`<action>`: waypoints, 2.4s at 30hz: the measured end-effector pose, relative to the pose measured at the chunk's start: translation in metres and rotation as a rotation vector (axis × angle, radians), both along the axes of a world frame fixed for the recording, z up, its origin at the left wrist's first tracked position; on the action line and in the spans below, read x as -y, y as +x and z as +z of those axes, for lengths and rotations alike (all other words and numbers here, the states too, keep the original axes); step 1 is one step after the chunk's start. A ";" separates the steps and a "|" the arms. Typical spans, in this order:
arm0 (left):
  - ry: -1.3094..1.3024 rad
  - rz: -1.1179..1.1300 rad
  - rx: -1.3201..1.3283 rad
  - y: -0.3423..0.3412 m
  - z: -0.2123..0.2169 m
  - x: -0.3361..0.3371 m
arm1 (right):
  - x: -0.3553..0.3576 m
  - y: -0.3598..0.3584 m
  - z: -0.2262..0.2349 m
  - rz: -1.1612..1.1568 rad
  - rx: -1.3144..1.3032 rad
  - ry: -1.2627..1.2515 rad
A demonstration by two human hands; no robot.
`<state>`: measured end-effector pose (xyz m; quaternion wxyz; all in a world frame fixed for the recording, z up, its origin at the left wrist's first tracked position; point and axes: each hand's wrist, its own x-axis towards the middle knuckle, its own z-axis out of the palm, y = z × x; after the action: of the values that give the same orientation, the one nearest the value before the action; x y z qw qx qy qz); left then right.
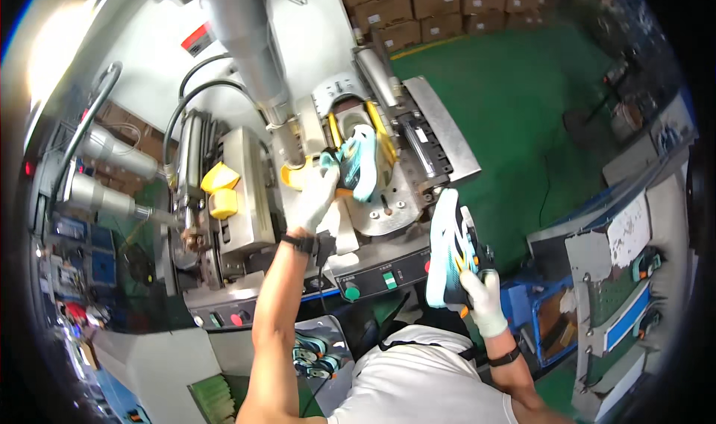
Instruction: Operating a specialized shoe pressing and heat-setting machine to process athletic shoe uppers.
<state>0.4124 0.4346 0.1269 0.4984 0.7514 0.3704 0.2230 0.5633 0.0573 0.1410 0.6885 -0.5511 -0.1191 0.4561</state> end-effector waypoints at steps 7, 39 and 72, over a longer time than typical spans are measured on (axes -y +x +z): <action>-0.122 0.187 0.026 -0.177 0.066 0.182 | -0.223 0.052 0.006 0.362 0.158 0.033; -0.327 1.288 0.048 -0.395 -0.246 0.502 | -0.123 -0.149 -0.181 0.916 2.293 -0.160; -0.129 1.398 -1.369 -1.232 -0.399 0.441 | -0.074 -0.471 -0.239 1.164 1.511 -0.230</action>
<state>-0.8194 -0.0066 -0.2726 -0.0286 0.3011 0.9524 -0.0368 0.0925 0.1315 -0.0984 0.0373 -0.6183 -0.7410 0.2594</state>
